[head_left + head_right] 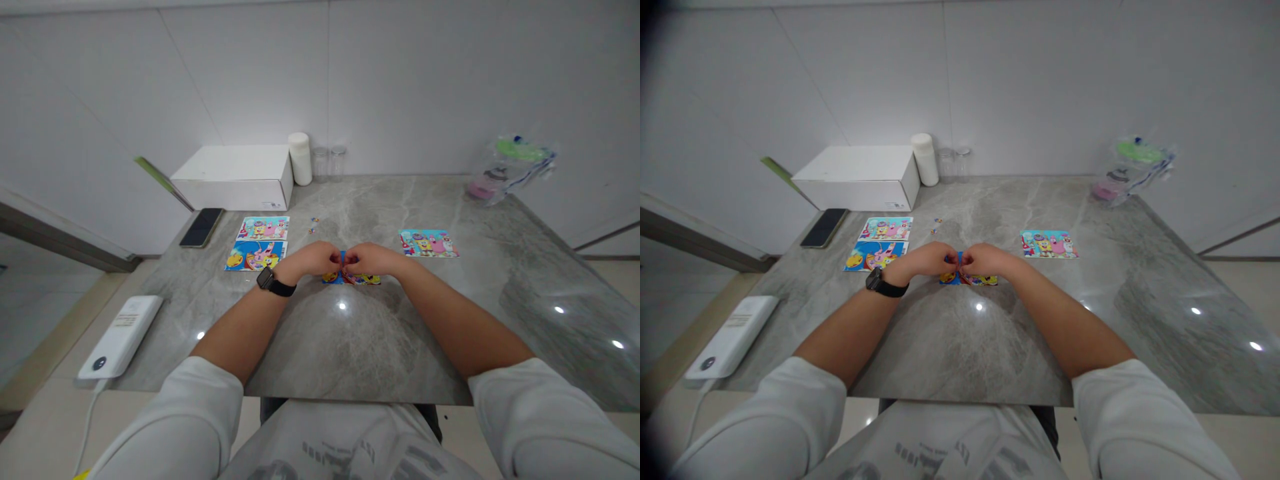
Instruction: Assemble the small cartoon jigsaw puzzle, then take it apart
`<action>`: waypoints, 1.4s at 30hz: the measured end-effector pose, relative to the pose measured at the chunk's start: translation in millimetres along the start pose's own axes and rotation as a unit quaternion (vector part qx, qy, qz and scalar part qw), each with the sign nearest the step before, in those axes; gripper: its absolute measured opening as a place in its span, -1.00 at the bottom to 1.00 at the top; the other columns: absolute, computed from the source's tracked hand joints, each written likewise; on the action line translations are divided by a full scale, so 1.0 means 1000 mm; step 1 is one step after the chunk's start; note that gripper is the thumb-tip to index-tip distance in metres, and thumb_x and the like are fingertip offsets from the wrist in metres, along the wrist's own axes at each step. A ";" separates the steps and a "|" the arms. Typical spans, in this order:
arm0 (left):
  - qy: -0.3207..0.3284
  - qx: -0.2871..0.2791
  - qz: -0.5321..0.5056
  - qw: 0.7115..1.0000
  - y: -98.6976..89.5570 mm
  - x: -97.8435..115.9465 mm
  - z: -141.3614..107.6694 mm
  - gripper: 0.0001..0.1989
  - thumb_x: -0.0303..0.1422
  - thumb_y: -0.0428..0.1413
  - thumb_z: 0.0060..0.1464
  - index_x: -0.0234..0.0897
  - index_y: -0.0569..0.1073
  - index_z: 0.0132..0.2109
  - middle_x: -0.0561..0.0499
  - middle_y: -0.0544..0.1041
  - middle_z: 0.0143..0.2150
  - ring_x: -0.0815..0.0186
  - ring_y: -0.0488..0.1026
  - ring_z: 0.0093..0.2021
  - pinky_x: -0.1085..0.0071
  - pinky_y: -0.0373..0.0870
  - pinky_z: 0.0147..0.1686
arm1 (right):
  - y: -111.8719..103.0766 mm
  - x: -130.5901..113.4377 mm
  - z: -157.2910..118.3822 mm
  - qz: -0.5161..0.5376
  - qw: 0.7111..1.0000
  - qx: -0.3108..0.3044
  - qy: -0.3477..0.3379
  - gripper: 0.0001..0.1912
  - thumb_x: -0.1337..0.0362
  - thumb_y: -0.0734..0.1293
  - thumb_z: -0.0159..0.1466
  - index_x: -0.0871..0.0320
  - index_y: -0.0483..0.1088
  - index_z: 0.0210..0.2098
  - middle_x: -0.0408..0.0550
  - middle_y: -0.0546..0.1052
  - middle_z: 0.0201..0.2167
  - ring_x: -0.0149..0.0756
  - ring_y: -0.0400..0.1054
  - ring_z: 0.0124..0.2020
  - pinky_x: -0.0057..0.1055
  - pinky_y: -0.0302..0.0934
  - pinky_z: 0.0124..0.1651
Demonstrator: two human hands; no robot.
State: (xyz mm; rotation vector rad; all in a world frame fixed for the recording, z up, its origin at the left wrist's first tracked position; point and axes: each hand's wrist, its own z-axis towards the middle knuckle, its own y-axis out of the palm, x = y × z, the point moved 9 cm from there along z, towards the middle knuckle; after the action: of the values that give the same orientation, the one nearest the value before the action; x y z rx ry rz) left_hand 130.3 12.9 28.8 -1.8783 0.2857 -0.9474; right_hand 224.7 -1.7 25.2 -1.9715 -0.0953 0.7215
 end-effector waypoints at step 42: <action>-0.050 0.015 0.059 0.997 -0.005 -0.006 -0.003 -0.81 -0.28 0.27 0.09 -0.23 0.70 -0.17 -0.04 0.68 -0.28 0.23 0.53 -0.33 0.36 0.30 -0.32 | 0.006 0.004 0.013 -0.013 0.996 0.083 0.016 -0.93 0.34 0.48 0.17 0.04 0.64 -0.40 -0.12 0.64 -0.46 -0.27 0.45 -0.43 -0.38 0.10 -0.35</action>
State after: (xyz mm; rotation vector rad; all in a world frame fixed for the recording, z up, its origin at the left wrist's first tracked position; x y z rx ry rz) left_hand 123.0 16.4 30.5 -1.8544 0.3154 -0.7714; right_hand 219.4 6.9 14.4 -1.8186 -0.0400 0.6596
